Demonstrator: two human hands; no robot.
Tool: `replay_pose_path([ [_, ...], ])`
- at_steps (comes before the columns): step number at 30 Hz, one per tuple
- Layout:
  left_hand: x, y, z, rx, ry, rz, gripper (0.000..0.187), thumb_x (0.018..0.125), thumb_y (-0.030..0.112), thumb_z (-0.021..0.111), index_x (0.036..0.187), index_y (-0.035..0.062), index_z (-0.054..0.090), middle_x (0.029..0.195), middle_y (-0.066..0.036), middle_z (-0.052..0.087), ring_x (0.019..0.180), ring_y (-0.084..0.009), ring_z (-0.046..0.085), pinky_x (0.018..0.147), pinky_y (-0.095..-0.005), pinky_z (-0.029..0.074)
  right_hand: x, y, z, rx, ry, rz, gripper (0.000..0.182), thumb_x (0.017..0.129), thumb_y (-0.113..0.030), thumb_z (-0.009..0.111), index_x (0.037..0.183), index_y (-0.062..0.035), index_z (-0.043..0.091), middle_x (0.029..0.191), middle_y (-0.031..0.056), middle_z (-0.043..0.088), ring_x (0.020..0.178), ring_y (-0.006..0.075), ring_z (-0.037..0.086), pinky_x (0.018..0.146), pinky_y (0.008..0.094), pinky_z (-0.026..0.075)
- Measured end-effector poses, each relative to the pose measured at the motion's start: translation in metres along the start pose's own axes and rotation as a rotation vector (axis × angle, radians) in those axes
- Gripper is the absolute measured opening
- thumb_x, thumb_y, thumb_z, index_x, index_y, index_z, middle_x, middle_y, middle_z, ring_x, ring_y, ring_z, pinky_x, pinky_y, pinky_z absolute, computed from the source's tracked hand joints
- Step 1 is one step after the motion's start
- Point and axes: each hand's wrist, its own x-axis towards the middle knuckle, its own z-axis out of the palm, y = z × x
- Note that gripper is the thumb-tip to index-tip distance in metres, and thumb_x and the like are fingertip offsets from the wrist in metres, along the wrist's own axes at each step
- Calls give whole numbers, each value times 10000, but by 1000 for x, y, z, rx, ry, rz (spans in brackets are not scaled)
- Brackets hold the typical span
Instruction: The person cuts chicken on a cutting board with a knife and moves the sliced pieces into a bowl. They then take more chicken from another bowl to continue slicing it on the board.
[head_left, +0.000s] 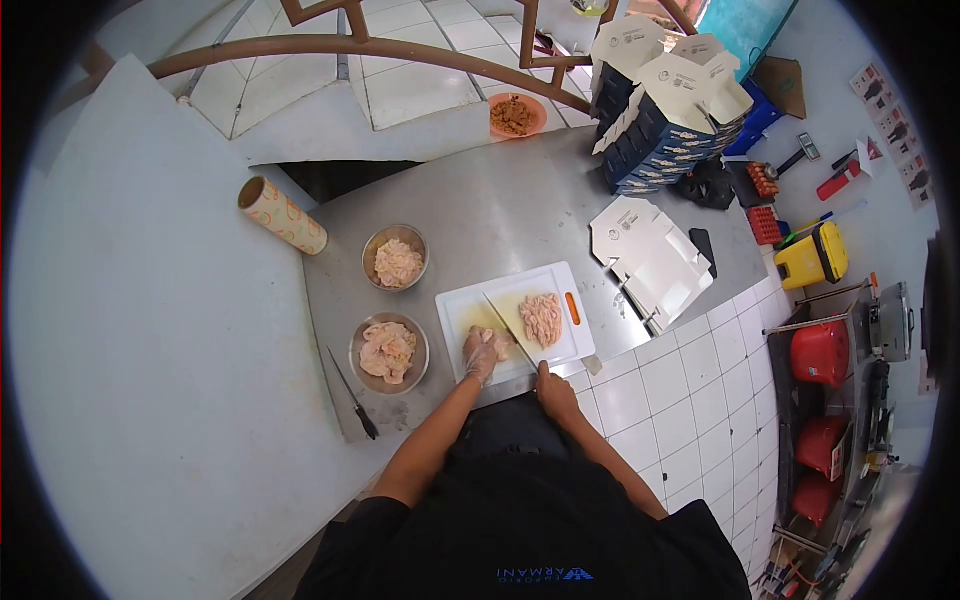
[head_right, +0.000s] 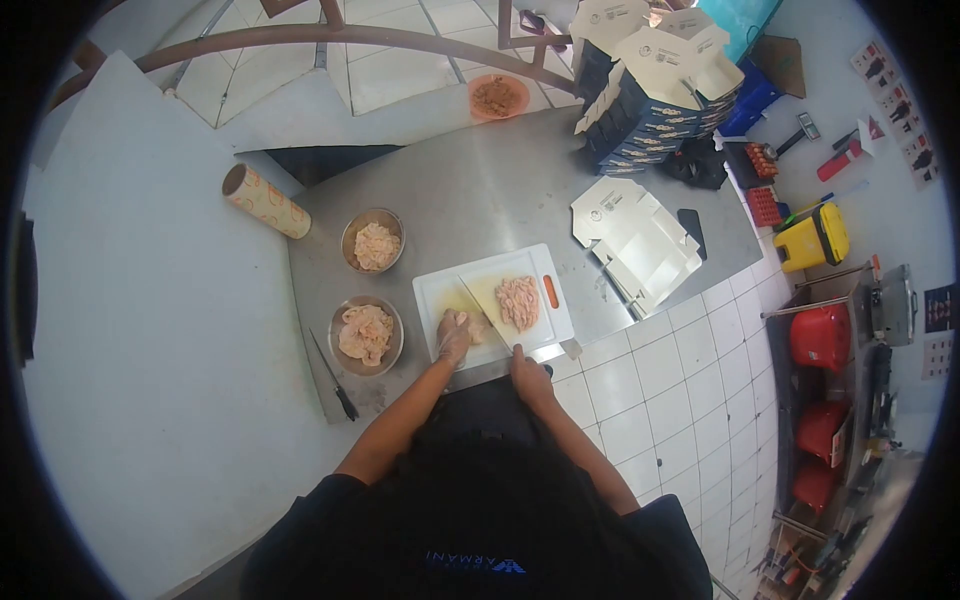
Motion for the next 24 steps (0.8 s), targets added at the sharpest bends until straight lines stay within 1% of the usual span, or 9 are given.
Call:
replay_pose_path([
  [4, -13, 14, -10, -187, 24, -114, 324, 925, 313, 706, 1001, 47, 538, 886, -170, 648, 822, -311, 659, 794, -443, 521, 7, 3, -4, 5, 28, 62, 247, 1022, -225, 512, 1111, -8, 435, 725, 309, 645, 706, 536, 644, 662, 613, 515],
  [7, -21, 20, -15, -41, 44, -2, 290, 950, 299, 681, 998, 50, 540, 866, -176, 638, 813, -325, 652, 778, -438, 519, 5, 3, -11, 105, 56, -5, 252, 1018, -215, 526, 1105, 2, 433, 738, 321, 644, 723, 542, 639, 657, 618, 502],
  [10, -19, 14, -16, 50, 34, 76, 273, 968, 287, 661, 980, 43, 538, 846, -138, 617, 789, -256, 613, 742, -410, 498, 3, 4, -15, 160, 46, -93, 259, 1018, -211, 537, 1107, 3, 422, 766, 337, 644, 756, 551, 634, 665, 624, 489],
  [11, -17, 12, -15, 51, 37, 81, 271, 966, 284, 663, 979, 42, 540, 849, -140, 620, 790, -261, 613, 745, -411, 497, 2, 4, -14, 169, 42, -120, 262, 1019, -211, 540, 1109, 2, 418, 776, 343, 644, 768, 553, 631, 669, 625, 486],
  [13, -17, 9, -15, 54, 38, 89, 268, 961, 278, 666, 977, 40, 544, 855, -144, 626, 792, -270, 613, 751, -413, 494, 0, 0, -17, 153, -28, -39, 278, 1028, -235, 528, 1120, -4, 406, 789, 348, 644, 785, 559, 628, 683, 627, 484],
  [16, -15, 6, -13, 30, 26, 60, 286, 951, 305, 671, 1009, 52, 550, 872, -169, 649, 831, -342, 654, 775, -440, 507, -3, -4, -17, 116, -72, 43, 283, 1044, -263, 498, 1123, -13, 390, 797, 355, 642, 794, 565, 623, 692, 635, 479],
  [20, -17, 8, -17, 22, 33, 80, 252, 968, 278, 652, 1028, 54, 552, 921, -174, 668, 864, -330, 672, 779, -436, 512, -5, -21, -20, 135, -85, 70, 291, 1056, -259, 455, 1161, 3, 386, 814, 355, 651, 848, 559, 637, 737, 654, 472],
  [22, -19, 10, -18, 0, 49, 52, 226, 980, 258, 636, 1038, 56, 553, 942, -174, 675, 876, -321, 677, 783, -432, 515, -5, -25, -17, 120, -89, 56, 275, 1061, -262, 435, 1144, -5, 386, 802, 353, 650, 842, 561, 636, 735, 659, 467],
  [24, -19, 9, -17, -5, 58, 102, 205, 991, 243, 620, 1056, 59, 558, 952, -172, 679, 880, -314, 676, 782, -423, 516, -7, -27, -9, 125, -94, 29, 266, 1066, -270, 428, 1127, -14, 385, 785, 356, 642, 818, 569, 628, 719, 666, 458],
])
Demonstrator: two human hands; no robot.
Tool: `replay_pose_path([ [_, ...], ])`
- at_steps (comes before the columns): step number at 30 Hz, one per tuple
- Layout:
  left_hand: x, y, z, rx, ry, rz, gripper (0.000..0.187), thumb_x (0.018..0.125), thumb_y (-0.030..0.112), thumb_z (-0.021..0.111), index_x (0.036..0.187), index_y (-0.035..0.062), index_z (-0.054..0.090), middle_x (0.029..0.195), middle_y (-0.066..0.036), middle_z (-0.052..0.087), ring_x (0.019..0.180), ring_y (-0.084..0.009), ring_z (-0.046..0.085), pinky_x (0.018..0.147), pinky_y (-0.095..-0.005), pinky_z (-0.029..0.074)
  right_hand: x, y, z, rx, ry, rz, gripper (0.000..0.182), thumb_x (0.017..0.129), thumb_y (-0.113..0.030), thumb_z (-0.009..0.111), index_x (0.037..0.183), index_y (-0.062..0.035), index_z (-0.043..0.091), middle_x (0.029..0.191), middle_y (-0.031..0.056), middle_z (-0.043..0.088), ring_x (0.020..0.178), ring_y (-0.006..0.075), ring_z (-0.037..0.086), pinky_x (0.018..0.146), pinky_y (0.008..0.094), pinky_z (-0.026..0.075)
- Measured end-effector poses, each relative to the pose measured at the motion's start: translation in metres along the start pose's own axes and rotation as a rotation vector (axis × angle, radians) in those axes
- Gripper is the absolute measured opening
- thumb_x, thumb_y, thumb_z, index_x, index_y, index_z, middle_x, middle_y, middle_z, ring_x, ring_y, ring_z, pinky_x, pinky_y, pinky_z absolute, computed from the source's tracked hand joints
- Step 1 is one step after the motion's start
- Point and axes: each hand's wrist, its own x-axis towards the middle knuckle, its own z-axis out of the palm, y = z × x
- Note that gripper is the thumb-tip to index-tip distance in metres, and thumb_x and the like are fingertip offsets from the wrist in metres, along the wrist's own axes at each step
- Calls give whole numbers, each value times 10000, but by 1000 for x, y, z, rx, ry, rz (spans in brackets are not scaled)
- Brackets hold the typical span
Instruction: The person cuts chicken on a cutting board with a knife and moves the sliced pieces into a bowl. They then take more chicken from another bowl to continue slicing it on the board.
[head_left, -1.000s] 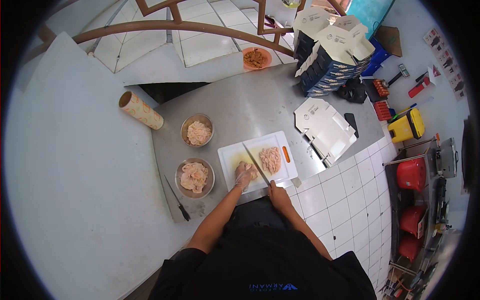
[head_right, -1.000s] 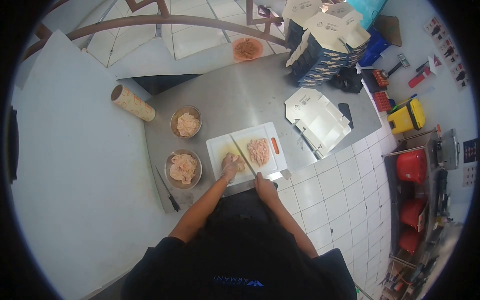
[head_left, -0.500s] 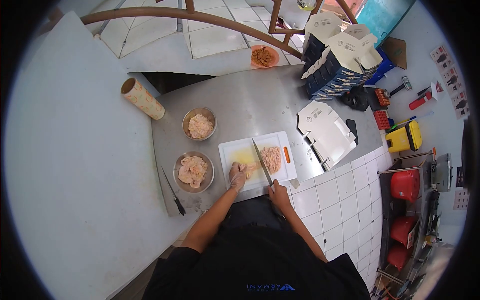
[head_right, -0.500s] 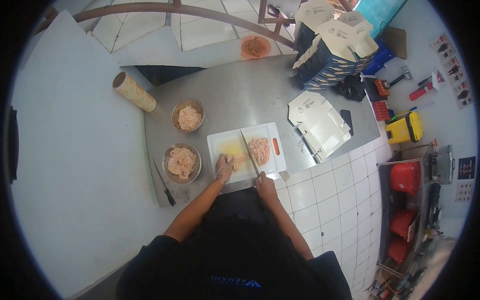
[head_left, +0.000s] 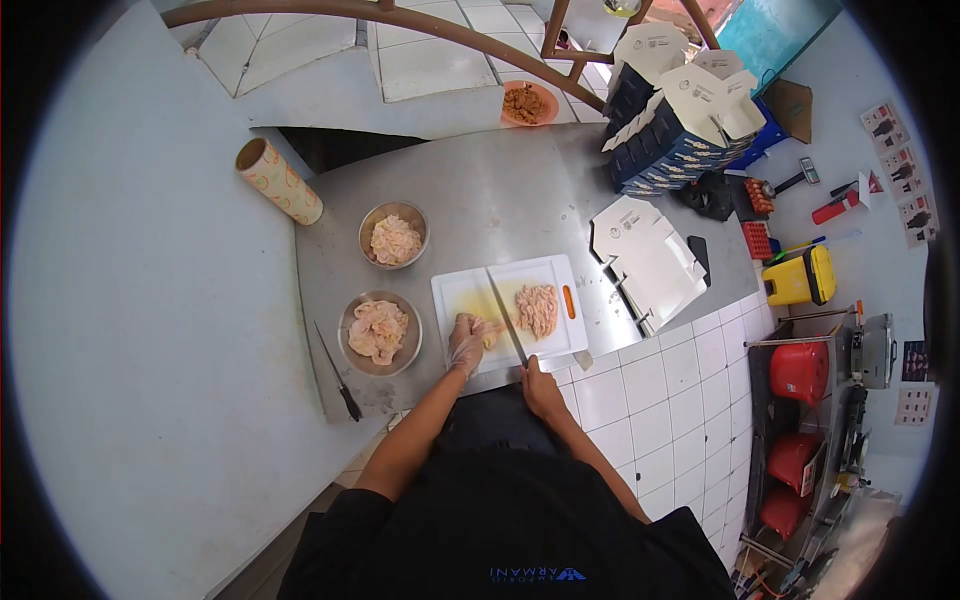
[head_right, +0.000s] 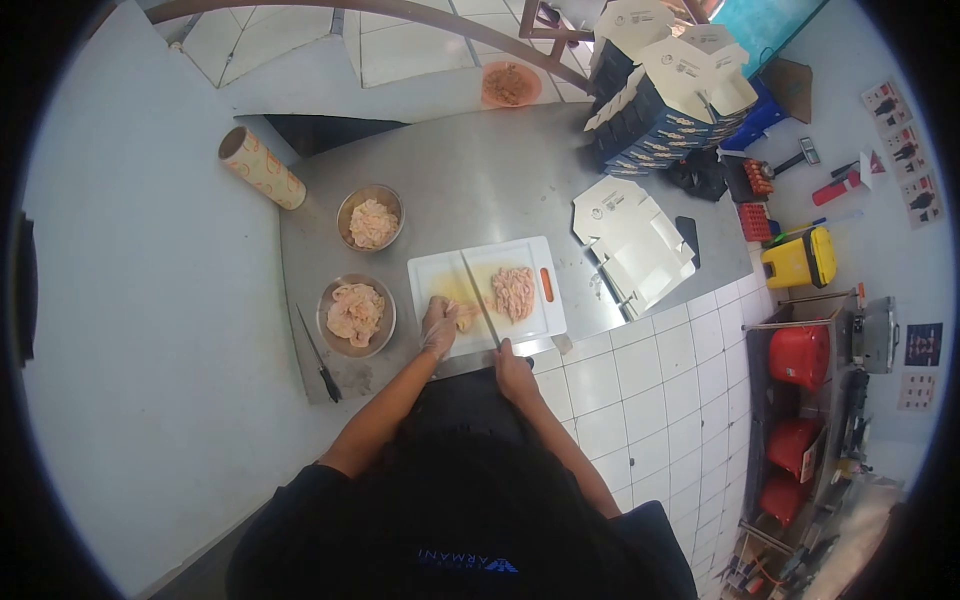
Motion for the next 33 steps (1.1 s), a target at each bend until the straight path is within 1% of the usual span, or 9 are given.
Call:
replay_pose_path([
  [4, 5, -8, 1, -52, -22, 45, 206, 996, 227, 607, 1102, 54, 574, 957, -167, 687, 872, -337, 673, 799, -433, 520, 0, 1, 2, -4, 20, 3, 271, 1074, -291, 424, 1100, -25, 382, 763, 364, 628, 774, 584, 611, 688, 673, 445],
  [7, 5, -3, -13, 191, 19, 130, 238, 974, 203, 615, 1161, 56, 591, 1076, -163, 678, 958, -360, 656, 860, -447, 515, 1, -2, -3, -12, 2, 12, 281, 1077, -308, 399, 1121, -31, 387, 785, 350, 640, 798, 570, 621, 701, 671, 453],
  [10, -12, 17, -25, 556, 128, 470, 286, 934, 177, 630, 1198, 69, 606, 1178, -153, 636, 1091, -366, 608, 931, -458, 501, -2, -2, -1, 4, -19, 3, 287, 1078, -316, 388, 1128, -34, 390, 792, 343, 646, 803, 562, 627, 706, 672, 456],
  [13, -11, 18, -29, 591, -110, 689, 321, 912, 163, 631, 1221, 81, 611, 1222, -150, 596, 1167, -358, 561, 979, -458, 489, -7, -3, 0, -29, -68, -1, 291, 1078, -319, 389, 1124, -31, 390, 781, 341, 645, 790, 560, 629, 702, 675, 454],
  [19, 17, -12, -3, 500, -238, 805, 306, 923, 143, 590, 1211, 42, 601, 1161, -157, 608, 1117, -366, 574, 983, -453, 493, -5, 2, 9, -45, -113, 47, 269, 1075, -299, 382, 1141, -38, 393, 784, 345, 650, 797, 570, 632, 716, 681, 455],
  [21, 26, -14, 2, 515, -266, 764, 268, 897, 105, 582, 1155, 35, 607, 1130, -162, 613, 1111, -365, 578, 945, -445, 507, 1, -1, 14, -32, -90, 36, 256, 1072, -291, 395, 1132, -42, 395, 769, 347, 646, 771, 574, 627, 691, 680, 457],
  [26, 37, -16, 1, 514, -322, 759, 249, 880, 78, 572, 1117, 16, 613, 1078, -163, 612, 1079, -360, 589, 907, -430, 521, 88, -26, 27, -21, 36, -120, 252, 1062, -279, 436, 1134, -40, 401, 742, 353, 638, 715, 574, 619, 631, 679, 459],
  [29, 37, -12, -4, 510, -345, 754, 251, 891, 87, 569, 1127, 15, 611, 1069, -159, 606, 1061, -347, 591, 916, -424, 518, 91, -26, 30, -19, 45, -121, 258, 1060, -271, 438, 1169, -41, 403, 758, 359, 641, 727, 570, 625, 637, 678, 461],
  [33, 28, -11, -5, 573, -318, 829, 272, 904, 107, 566, 1160, 25, 608, 1079, -155, 601, 1063, -329, 583, 935, -418, 508, 19, 4, 29, -62, -34, -5, 259, 1058, -267, 440, 1187, -44, 406, 758, 363, 638, 732, 565, 631, 638, 678, 461],
])
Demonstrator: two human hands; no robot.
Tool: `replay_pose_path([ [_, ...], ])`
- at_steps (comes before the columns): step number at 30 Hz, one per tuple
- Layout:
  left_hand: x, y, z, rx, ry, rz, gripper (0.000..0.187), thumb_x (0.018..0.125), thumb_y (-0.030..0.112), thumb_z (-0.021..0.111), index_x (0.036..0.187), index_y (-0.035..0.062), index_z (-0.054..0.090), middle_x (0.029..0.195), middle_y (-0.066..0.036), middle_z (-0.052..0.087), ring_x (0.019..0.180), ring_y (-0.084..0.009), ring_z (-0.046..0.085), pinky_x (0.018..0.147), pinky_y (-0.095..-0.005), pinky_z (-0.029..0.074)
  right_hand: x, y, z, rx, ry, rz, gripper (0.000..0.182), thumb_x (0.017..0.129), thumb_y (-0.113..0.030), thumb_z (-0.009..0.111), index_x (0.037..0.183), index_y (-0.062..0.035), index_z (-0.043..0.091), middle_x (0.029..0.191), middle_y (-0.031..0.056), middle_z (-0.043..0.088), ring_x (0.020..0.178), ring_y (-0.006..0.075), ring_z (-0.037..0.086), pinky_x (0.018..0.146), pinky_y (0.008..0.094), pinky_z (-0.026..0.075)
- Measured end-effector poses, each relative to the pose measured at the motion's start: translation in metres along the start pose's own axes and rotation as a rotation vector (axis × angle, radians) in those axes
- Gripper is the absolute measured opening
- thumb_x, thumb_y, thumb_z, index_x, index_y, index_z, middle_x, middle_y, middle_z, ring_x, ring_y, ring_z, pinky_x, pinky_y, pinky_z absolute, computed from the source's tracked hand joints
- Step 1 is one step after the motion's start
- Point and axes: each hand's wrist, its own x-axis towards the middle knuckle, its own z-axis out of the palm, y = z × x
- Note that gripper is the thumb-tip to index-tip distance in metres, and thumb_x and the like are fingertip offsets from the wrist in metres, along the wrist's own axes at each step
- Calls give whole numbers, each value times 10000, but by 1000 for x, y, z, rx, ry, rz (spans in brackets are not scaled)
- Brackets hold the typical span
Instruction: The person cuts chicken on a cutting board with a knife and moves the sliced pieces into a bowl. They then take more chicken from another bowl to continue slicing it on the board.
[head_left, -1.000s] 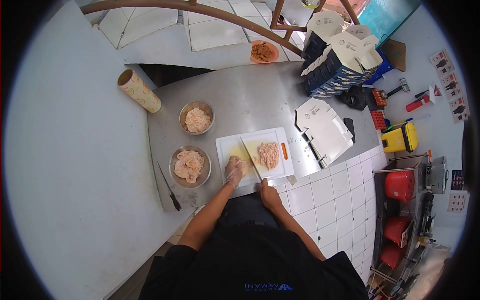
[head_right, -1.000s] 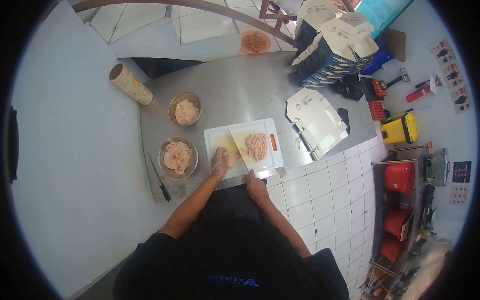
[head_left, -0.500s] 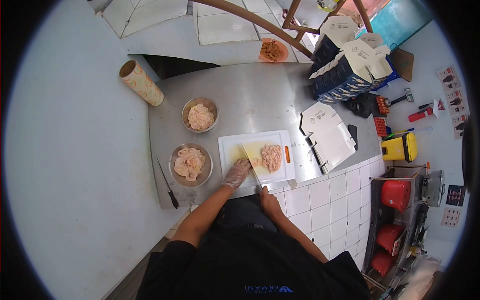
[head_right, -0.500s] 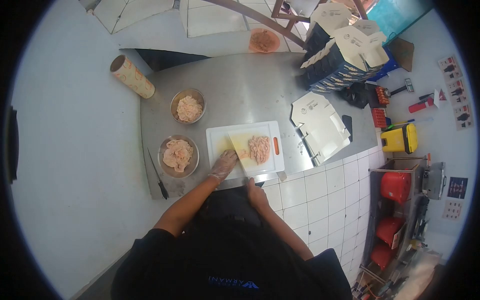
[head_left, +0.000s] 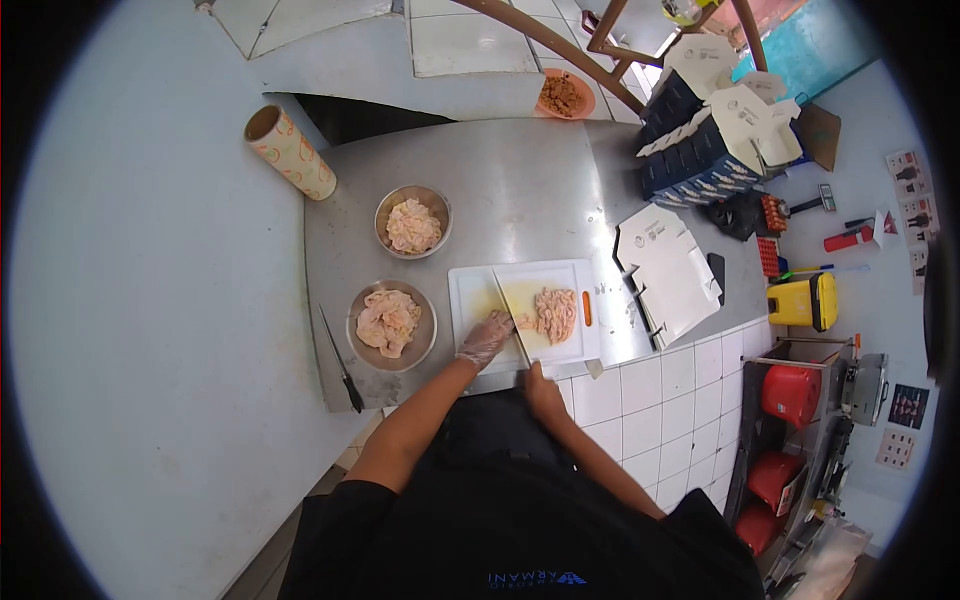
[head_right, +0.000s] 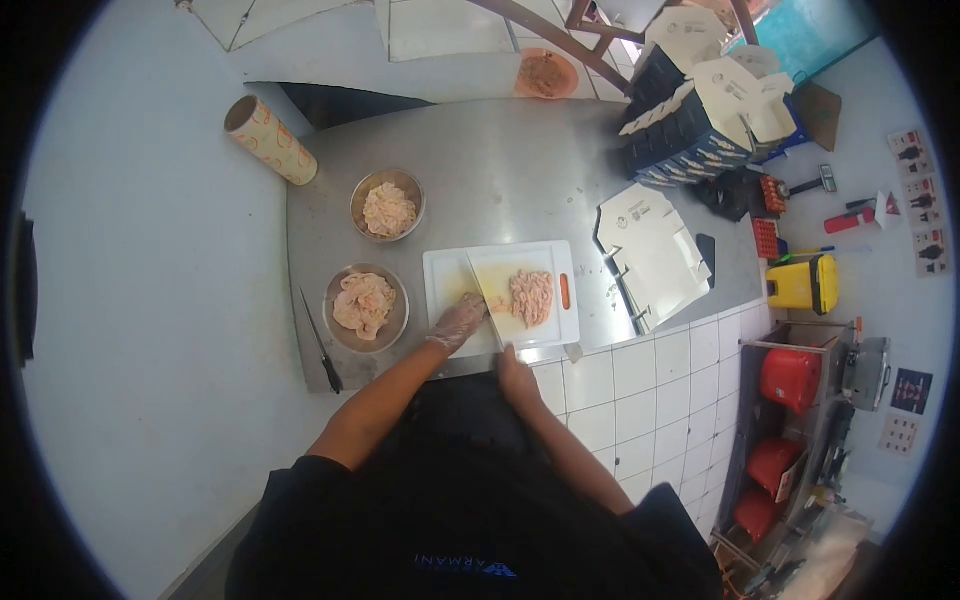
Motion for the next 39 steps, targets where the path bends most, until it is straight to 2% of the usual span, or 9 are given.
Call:
replay_pose_path([
  [7, 0, 1, -5, -127, 8, -51, 231, 876, 67, 589, 1094, -4, 609, 1082, -162, 606, 1083, -358, 586, 937, -436, 510, 63, -11, 8, 35, 56, -86, 296, 1053, -281, 443, 1209, -33, 403, 768, 372, 637, 749, 576, 630, 681, 674, 466],
  [11, 0, -12, 5, -100, 83, 58, 182, 911, 95, 582, 1069, 6, 598, 1076, -172, 607, 1073, -371, 580, 933, -449, 505, 55, -26, -3, 34, 57, -56, 278, 1053, -280, 439, 1182, -37, 402, 765, 362, 642, 746, 576, 628, 680, 669, 470],
  [15, 2, 2, 3, -74, -11, -109, 225, 931, 176, 608, 1102, 29, 600, 1099, -176, 583, 1069, -372, 567, 939, -487, 490, -4, 3, -6, 27, -14, 18, 257, 1054, -285, 440, 1132, -43, 399, 754, 360, 640, 735, 573, 629, 673, 670, 475],
  [21, 5, 22, -13, -51, 166, -398, 364, 921, 330, 655, 1114, 24, 613, 1131, -199, 618, 1101, -373, 584, 932, -489, 487, 47, -22, -1, 9, 94, -81, 269, 1060, -302, 431, 1139, -47, 402, 748, 357, 641, 740, 567, 637, 666, 665, 487],
  [24, 14, 29, -25, -28, -47, -575, 451, 904, 418, 659, 1095, 11, 632, 1105, -227, 669, 1073, -390, 621, 935, -489, 484, 33, -19, -14, -17, -12, 6, 258, 1059, -283, 393, 1180, -56, 408, 803, 340, 662, 799, 546, 656, 714, 658, 495],
  [30, 16, 4, -14, 102, -257, -379, 325, 908, 321, 614, 921, -3, 631, 915, -234, 699, 909, -408, 672, 869, -527, 497, 14, 7, -39, 33, 147, 120, 247, 1067, -290, 400, 1147, -55, 403, 804, 332, 663, 804, 555, 648, 706, 652, 495],
  [33, 6, 3, -27, -72, 11, -246, 298, 916, 278, 639, 876, -8, 568, 835, -218, 684, 827, -355, 702, 800, -471, 541, 6, 13, -37, 88, 165, 62, 243, 1069, -268, 432, 1137, -37, 399, 763, 322, 648, 765, 556, 632, 648, 643, 484],
  [36, 20, 54, -89, -601, -105, -750, 306, 927, 240, 686, 831, 21, 495, 782, -147, 645, 712, -222, 694, 684, -378, 560, -7, 11, -41, 159, 208, 10, 230, 1066, -245, 449, 1122, -29, 394, 725, 322, 629, 737, 549, 624, 621, 644, 467],
  [39, 27, 58, -59, -1203, 138, -665, 339, 960, 233, 698, 832, 64, 433, 794, -63, 622, 708, -115, 637, 633, -303, 533, -17, 1, -56, 196, 239, -13, 219, 1065, -231, 479, 1088, -31, 393, 741, 318, 634, 733, 538, 625, 609, 627, 438],
])
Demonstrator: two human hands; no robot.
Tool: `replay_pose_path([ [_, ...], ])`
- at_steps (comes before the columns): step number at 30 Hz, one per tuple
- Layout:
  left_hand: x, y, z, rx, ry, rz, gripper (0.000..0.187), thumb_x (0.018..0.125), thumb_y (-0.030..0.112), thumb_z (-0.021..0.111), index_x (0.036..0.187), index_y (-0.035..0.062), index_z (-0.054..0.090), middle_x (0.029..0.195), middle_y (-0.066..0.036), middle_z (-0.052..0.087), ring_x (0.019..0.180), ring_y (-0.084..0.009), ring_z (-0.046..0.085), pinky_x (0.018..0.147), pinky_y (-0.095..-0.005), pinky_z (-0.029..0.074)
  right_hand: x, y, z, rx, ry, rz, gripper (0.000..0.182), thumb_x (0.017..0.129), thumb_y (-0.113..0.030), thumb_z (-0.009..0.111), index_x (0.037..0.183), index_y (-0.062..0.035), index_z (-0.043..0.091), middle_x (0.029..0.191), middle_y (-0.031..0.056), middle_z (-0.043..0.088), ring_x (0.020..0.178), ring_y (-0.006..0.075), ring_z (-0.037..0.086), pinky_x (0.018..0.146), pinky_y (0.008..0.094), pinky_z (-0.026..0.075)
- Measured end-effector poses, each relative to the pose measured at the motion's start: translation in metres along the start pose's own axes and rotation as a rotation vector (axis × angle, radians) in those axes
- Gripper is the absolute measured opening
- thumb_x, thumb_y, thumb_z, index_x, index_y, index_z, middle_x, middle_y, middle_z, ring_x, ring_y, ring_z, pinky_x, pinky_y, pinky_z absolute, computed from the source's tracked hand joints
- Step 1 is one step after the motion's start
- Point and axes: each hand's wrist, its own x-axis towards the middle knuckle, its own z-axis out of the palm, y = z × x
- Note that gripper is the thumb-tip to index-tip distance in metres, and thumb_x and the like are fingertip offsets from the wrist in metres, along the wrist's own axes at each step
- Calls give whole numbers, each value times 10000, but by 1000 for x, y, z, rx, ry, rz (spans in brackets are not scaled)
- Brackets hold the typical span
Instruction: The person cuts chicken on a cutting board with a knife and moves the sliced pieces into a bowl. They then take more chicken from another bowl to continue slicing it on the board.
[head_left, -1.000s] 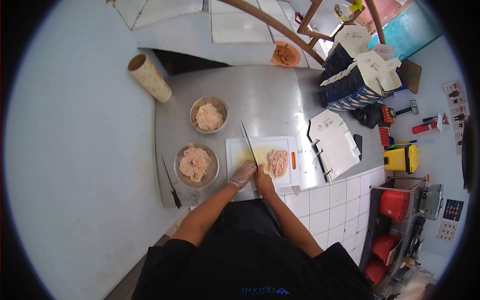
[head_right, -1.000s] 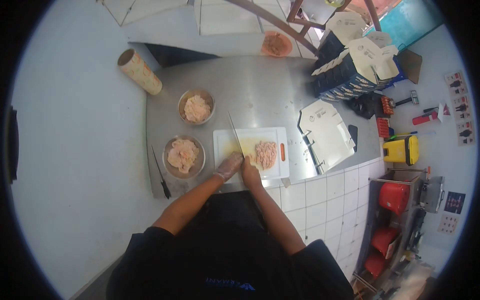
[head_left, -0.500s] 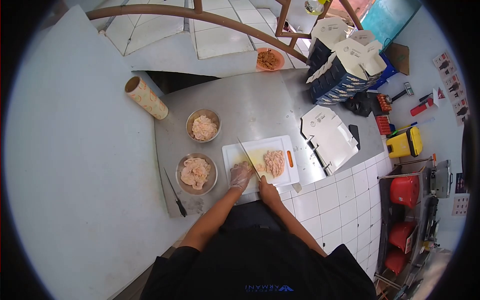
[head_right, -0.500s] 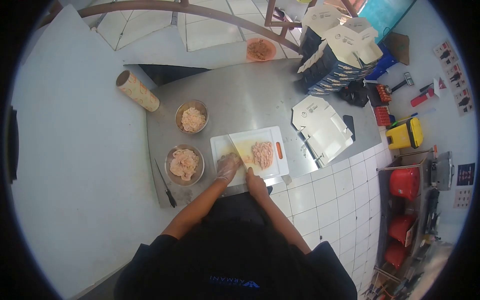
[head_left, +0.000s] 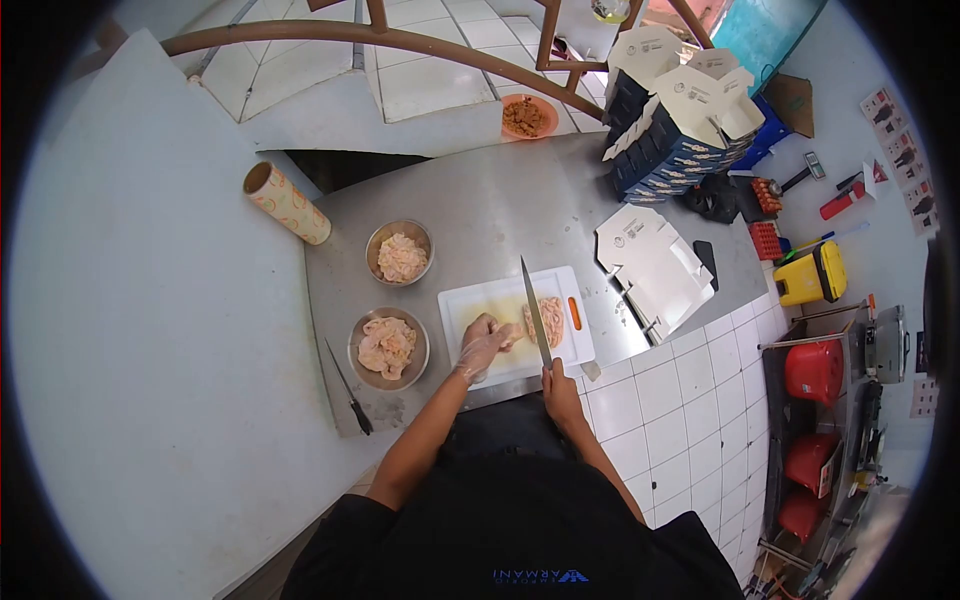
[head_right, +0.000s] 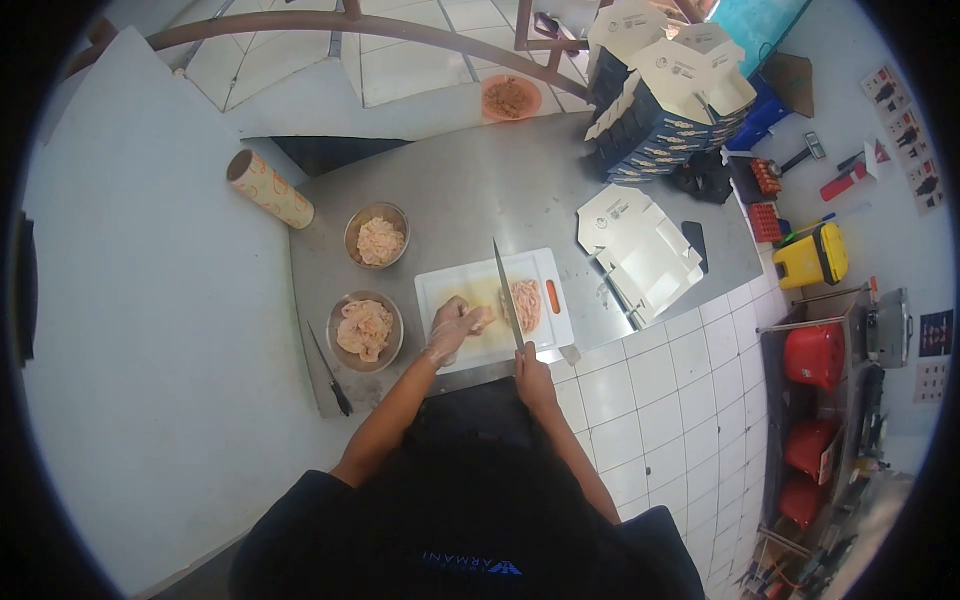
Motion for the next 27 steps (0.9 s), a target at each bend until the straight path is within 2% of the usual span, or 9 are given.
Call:
replay_pose_path([
  [3, 24, -43, 12, -173, 77, 69, 298, 942, 204, 724, 842, 65, 480, 775, -38, 625, 706, -107, 640, 638, -269, 530, -4, 0, 5, 4, -26, -2, 218, 1066, -235, 486, 1072, -37, 393, 767, 315, 645, 750, 531, 632, 614, 619, 434],
  [6, 32, -71, 4, 237, 190, -49, 279, 935, 217, 731, 855, 51, 521, 734, -30, 606, 731, -102, 640, 653, -249, 520, 3, 9, 17, -69, -91, -19, 223, 1067, -247, 478, 1069, -41, 394, 776, 311, 653, 761, 528, 638, 629, 620, 452],
  [9, 27, -86, -4, 236, 253, -13, 243, 898, 182, 741, 872, 35, 549, 725, -24, 593, 730, -115, 623, 634, -269, 494, 7, 21, 29, -159, -143, -28, 230, 1066, -269, 461, 1074, -47, 398, 763, 318, 657, 751, 534, 645, 642, 639, 482],
  [12, 13, -78, -28, 635, 321, 129, 245, 849, 160, 748, 879, 30, 542, 701, -31, 587, 693, -137, 594, 609, -327, 477, 3, 18, 29, -204, -132, 21, 232, 1065, -274, 457, 1081, -49, 399, 743, 323, 651, 733, 536, 646, 633, 653, 485],
  [15, 5, -87, -52, 539, 420, 118, 269, 800, 229, 740, 824, 33, 557, 685, -123, 592, 641, -270, 588, 626, -403, 478, 2, 10, 22, -202, -98, 26, 238, 1065, -278, 455, 1090, -48, 399, 730, 324, 646, 724, 536, 645, 625, 657, 482],
  [16, -12, -60, -47, 673, 425, 91, 211, 808, 202, 705, 892, 42, 595, 801, -139, 616, 771, -307, 625, 706, -405, 505, 1, 9, 21, -205, -95, 23, 240, 1065, -277, 455, 1093, -46, 398, 731, 325, 646, 725, 537, 643, 626, 654, 482],
  [19, -23, -58, -41, 973, 410, 513, 165, 844, 143, 660, 965, 39, 616, 986, -153, 627, 964, -336, 611, 829, -422, 509, -2, 10, 24, -128, -137, -3, 248, 1065, -278, 454, 1100, -39, 397, 736, 333, 642, 730, 548, 635, 635, 651, 475],
  [22, -24, -38, -28, 960, 104, 573, 170, 870, 102, 630, 1030, 47, 621, 1113, -145, 596, 1086, -339, 561, 928, -440, 488, -14, 7, 21, -147, -245, -4, 254, 1064, -276, 454, 1090, -31, 396, 743, 342, 639, 737, 560, 625, 647, 653, 467],
  [27, 9, -68, -20, 1161, 21, 534, 194, 899, 143, 619, 1073, 58, 611, 1076, -133, 582, 1066, -331, 565, 940, -445, 488, -18, 11, 32, -199, -292, 29, 274, 1058, -279, 459, 1145, -24, 409, 753, 352, 638, 743, 564, 627, 660, 660, 465],
])
